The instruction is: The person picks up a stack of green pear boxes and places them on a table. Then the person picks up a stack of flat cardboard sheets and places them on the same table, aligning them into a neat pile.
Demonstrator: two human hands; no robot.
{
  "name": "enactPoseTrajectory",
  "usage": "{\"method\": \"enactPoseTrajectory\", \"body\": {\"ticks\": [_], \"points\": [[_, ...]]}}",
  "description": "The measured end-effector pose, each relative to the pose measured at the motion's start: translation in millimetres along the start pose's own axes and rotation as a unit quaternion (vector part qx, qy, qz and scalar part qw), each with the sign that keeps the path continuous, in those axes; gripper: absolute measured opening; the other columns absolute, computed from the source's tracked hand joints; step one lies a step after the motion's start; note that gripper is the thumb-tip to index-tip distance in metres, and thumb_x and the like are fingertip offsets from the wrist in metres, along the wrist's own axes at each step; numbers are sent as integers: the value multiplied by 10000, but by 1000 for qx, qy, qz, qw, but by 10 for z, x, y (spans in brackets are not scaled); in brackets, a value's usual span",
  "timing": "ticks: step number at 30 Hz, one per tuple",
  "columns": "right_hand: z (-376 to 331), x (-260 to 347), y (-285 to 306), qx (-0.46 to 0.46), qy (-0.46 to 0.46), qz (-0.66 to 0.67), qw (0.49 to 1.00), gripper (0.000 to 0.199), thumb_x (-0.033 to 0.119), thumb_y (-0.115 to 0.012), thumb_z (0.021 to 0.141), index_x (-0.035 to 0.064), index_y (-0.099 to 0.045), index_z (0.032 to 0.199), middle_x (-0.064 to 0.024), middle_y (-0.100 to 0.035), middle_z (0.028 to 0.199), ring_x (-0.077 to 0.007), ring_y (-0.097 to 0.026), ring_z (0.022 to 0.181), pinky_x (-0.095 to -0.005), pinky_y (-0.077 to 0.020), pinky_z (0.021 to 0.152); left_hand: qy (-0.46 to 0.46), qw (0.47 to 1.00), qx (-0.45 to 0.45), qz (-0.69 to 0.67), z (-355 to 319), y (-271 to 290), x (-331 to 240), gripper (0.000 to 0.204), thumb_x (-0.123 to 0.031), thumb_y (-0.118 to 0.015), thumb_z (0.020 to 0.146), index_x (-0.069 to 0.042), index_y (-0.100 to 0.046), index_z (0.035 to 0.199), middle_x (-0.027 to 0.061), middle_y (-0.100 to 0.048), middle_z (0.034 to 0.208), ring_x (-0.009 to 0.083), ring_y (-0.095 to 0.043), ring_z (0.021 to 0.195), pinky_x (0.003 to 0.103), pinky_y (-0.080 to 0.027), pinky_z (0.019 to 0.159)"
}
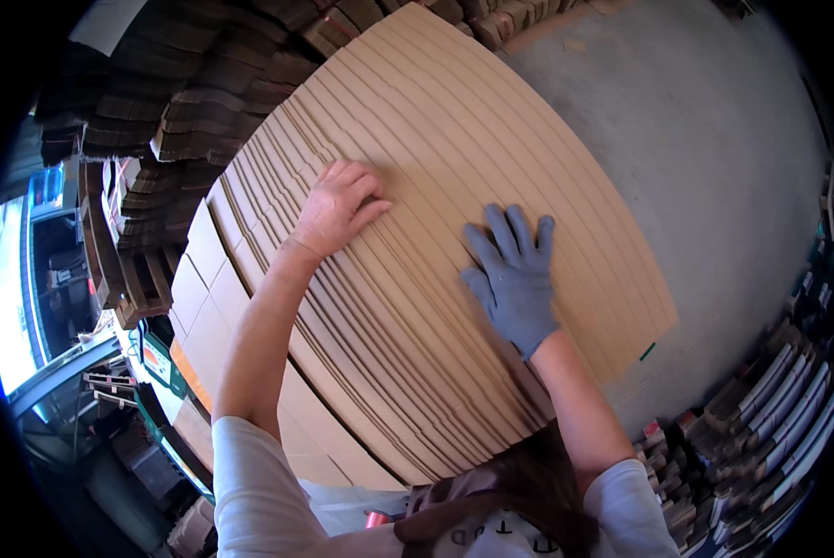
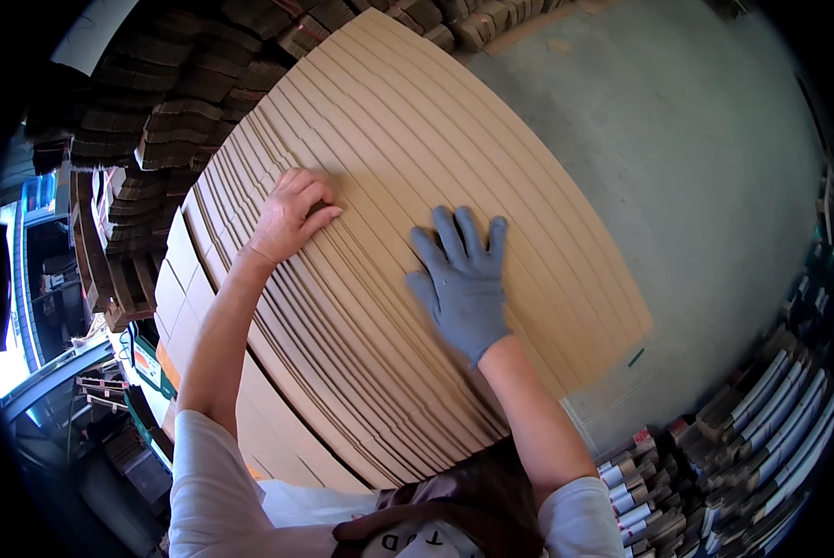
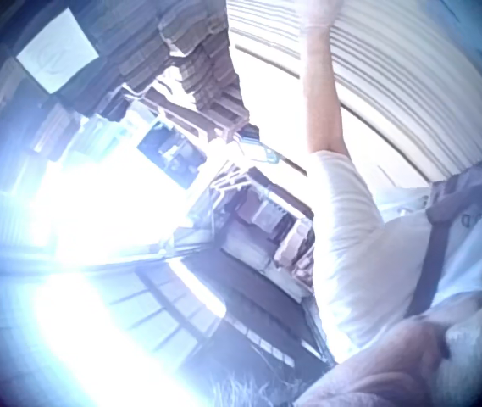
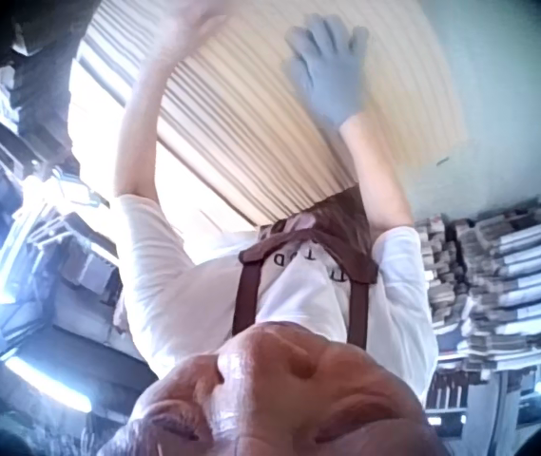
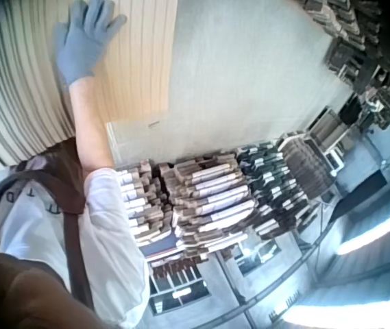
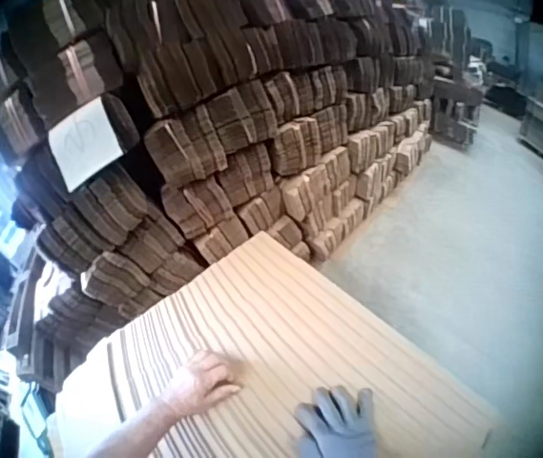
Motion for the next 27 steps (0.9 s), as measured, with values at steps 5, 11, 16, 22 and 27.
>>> {"method": "enactPoseTrajectory", "body": {"ticks": [5, 11, 16, 22, 27], "points": [[37, 23, 36, 15, -38, 4, 999, 665, 444, -796, 760, 119, -611, 1310, -153, -457, 1458, -376, -382, 1371, -716, -213, 1104, -68, 997, 18, -9, -208, -111, -597, 219, -216, -796, 817, -94, -655, 933, 80, -614, 1038, 305, -585, 1021, 434, -463, 941], [62, 75, -4, 16, -60, -2, 998, 702, 423, -837, 697, 126, -605, 1289, -138, -459, 1448, -363, -379, 1373, -728, -207, 1098, -108, 991, 66, -38, -286, -358, -908, 224, -247, -792, 800, -117, -643, 906, 32, -598, 980, 255, -580, 1000, 399, -470, 930], [53, 73, 40, 11, -60, -2, 998, 713, 406, -855, 668, 129, -599, 1272, -132, -454, 1438, -364, -386, 1358, -734, -208, 1090, -136, 988, 76, -10, -247, -346, -965, 227, -275, -772, 807, -133, -607, 873, 10, -578, 955, 222, -569, 991, 369, -470, 913], [49, 50, 5, 26, -58, -7, 998, 742, 424, -842, 691, 126, -591, 1322, -143, -446, 1471, -377, -363, 1396, -747, -198, 1098, -132, 986, 99, -2, -239, -378, -959, 237, -287, -771, 809, -130, -605, 873, 13, -577, 957, 221, -569, 1002, 368, -466, 925], [25, 27, -25, 29, -62, 6, 998, 756, 442, -830, 708, 134, -584, 1354, -147, -430, 1497, -383, -343, 1421, -756, -179, 1110, -134, 984, 117, -6, -192, -390, -975, 249, -293, -783, 811, -126, -610, 878, 18, -579, 952, 231, -567, 979, 379, -460, 905]]}}
Point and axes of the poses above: each hand's wrist, its own z-axis towards the middle knuckle, its own y-axis out of the back of the hand, x = y × z, the point moved 10 cm from there along z, towards the middle knuckle
